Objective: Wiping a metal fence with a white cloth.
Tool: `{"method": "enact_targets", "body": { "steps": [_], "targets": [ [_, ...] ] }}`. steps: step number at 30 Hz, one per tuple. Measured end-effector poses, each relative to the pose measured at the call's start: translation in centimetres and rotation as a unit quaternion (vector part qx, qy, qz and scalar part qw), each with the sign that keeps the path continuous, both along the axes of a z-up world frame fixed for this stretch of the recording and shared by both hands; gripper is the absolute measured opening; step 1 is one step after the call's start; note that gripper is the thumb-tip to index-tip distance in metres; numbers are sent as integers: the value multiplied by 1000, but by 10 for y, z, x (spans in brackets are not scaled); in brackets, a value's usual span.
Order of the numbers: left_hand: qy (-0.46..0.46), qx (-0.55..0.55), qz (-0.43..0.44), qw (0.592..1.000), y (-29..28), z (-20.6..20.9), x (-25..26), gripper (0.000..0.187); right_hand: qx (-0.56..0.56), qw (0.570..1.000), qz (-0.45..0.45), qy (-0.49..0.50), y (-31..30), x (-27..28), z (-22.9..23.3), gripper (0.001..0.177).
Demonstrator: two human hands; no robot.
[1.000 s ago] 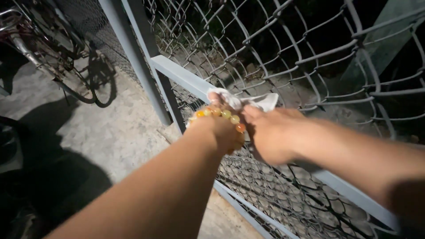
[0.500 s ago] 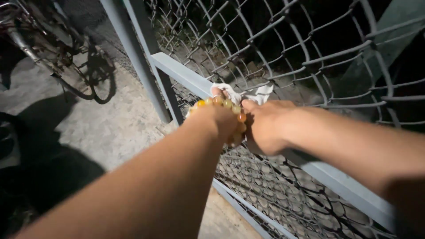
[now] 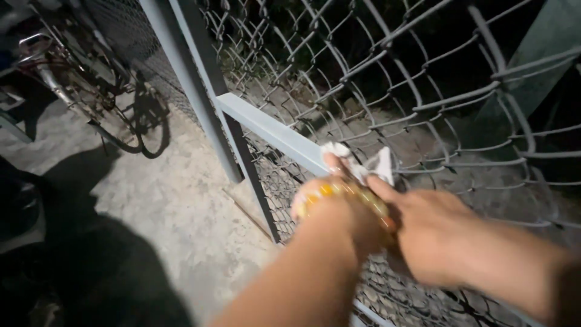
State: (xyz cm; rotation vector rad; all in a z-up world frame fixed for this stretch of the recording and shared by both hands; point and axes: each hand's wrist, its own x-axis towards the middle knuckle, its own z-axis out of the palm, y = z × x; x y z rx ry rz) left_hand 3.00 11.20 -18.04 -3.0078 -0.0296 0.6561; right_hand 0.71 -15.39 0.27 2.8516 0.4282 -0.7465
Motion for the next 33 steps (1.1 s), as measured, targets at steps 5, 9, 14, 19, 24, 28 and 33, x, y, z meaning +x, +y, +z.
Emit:
{"method": "enact_targets", "body": {
  "steps": [5,9,14,19,24,28,33],
  "targets": [
    [0,-1,4,1000,0,-1,3,71,-113,974,196,-9,11,-6,12,85],
    [6,-6,4,1000,-1,-6,2,70,-112,969,217,-39,30,10,5,83],
    [13,-12,5,1000,-1,-10,-7,68,-138,951,270,-61,57,34,0,76],
    [15,-18,-5,1000,-8,-11,-9,67,-68,966,244,-53,60,39,5,74],
    [10,-19,-6,1000,-8,-8,-12,65,-54,969,237,-39,57,26,21,72],
    [1,-2,-11,1000,-1,-2,-1,64,-136,947,283,-62,34,39,-11,63],
    [-14,12,-18,1000,-2,2,22,63,-27,980,195,-40,-6,25,-15,84]
  ]
}}
